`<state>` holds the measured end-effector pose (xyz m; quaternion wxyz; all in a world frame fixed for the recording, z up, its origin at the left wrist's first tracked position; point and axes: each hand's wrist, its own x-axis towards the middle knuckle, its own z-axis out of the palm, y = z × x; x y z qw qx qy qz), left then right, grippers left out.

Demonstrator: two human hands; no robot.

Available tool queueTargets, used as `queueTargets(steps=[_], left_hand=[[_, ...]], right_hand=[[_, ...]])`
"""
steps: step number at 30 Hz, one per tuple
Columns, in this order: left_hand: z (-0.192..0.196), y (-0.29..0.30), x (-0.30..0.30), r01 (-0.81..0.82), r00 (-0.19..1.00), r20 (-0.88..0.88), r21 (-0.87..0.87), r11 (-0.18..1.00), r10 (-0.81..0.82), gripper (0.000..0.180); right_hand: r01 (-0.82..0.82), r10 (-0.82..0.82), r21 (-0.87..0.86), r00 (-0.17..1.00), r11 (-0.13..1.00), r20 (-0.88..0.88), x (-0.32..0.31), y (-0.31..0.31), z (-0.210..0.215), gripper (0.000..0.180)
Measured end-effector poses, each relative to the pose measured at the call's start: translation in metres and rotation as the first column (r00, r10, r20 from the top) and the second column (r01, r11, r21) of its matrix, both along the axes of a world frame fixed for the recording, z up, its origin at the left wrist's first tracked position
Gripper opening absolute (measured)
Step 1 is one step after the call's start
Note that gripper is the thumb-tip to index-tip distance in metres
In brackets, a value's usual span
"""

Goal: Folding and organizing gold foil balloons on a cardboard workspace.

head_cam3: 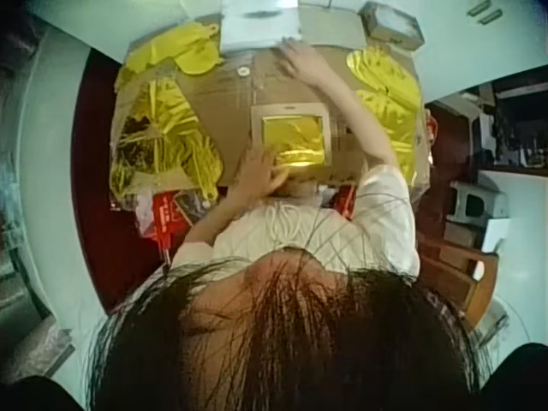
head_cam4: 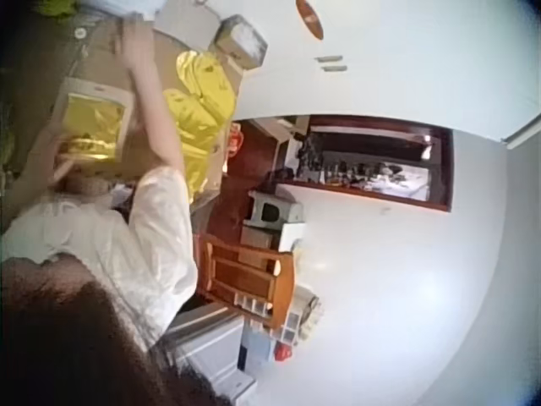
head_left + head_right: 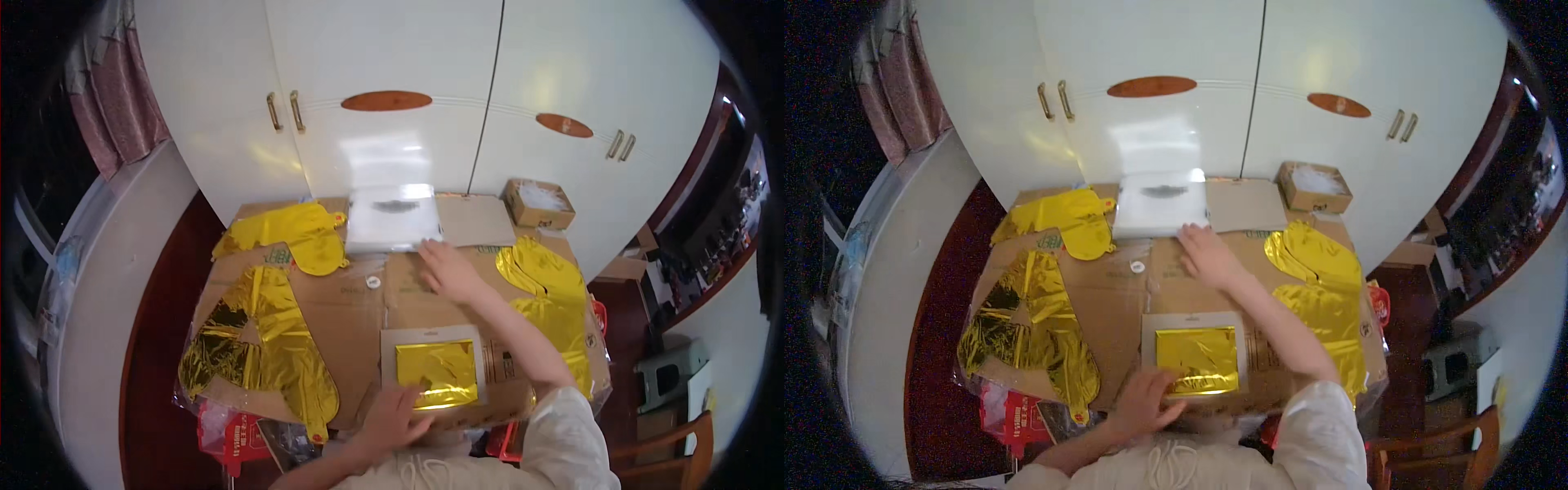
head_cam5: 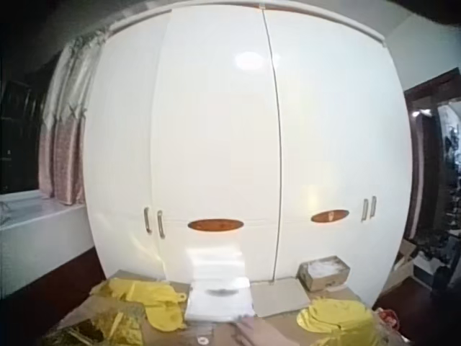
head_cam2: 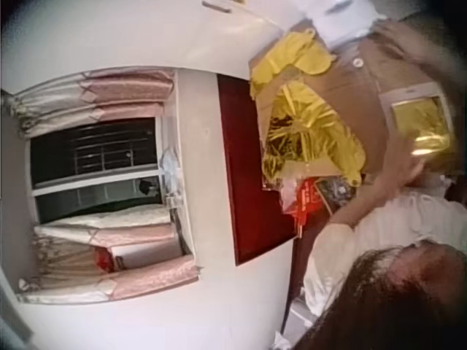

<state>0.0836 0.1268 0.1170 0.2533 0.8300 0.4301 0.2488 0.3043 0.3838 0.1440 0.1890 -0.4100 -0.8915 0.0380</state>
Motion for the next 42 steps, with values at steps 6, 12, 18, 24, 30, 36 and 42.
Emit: queueTargets(steps=[6,12,18,24,30,36,42], left_hand=[[-0.071,-0.068,-0.021,0.393,0.730,0.469,-0.883,0.255,0.498,0.035],[-0.077,-0.056,0.011,0.416,0.766,0.326,-0.909,-0.040,0.555,0.037],[-0.075,-0.058,0.030,0.564,0.702,0.446,-0.824,-0.052,0.555,0.040],[-0.108,-0.063,0.030,0.645,0.623,0.523,-0.764,-0.005,0.581,0.040],[-0.082,-0.065,0.036,0.624,0.545,0.536,-0.773,0.115,0.645,0.040],[-0.100,-0.077,0.040,0.634,0.390,0.376,-0.771,0.051,0.840,0.032],[-0.081,-0.093,0.033,0.507,0.468,0.371,-0.856,0.100,0.802,0.034]], right_hand=[[0.151,-0.127,-0.074,0.957,0.986,0.262,-0.033,0.093,-0.010,0.050],[0.138,-0.131,-0.024,0.972,0.990,0.194,-0.027,0.083,-0.012,0.049],[0.005,0.016,0.444,0.999,0.896,-0.043,-0.021,0.044,-0.005,0.036],[-0.091,0.111,-0.231,0.991,0.969,0.079,-0.008,-0.053,-0.030,0.015],[-0.131,0.099,-0.407,0.990,0.904,-0.099,0.017,-0.096,-0.041,0.016],[-0.124,0.094,-0.503,0.992,0.855,-0.085,0.002,-0.142,-0.026,0.014],[-0.093,0.074,-0.309,0.995,0.946,-0.074,-0.006,-0.075,-0.008,0.019]])
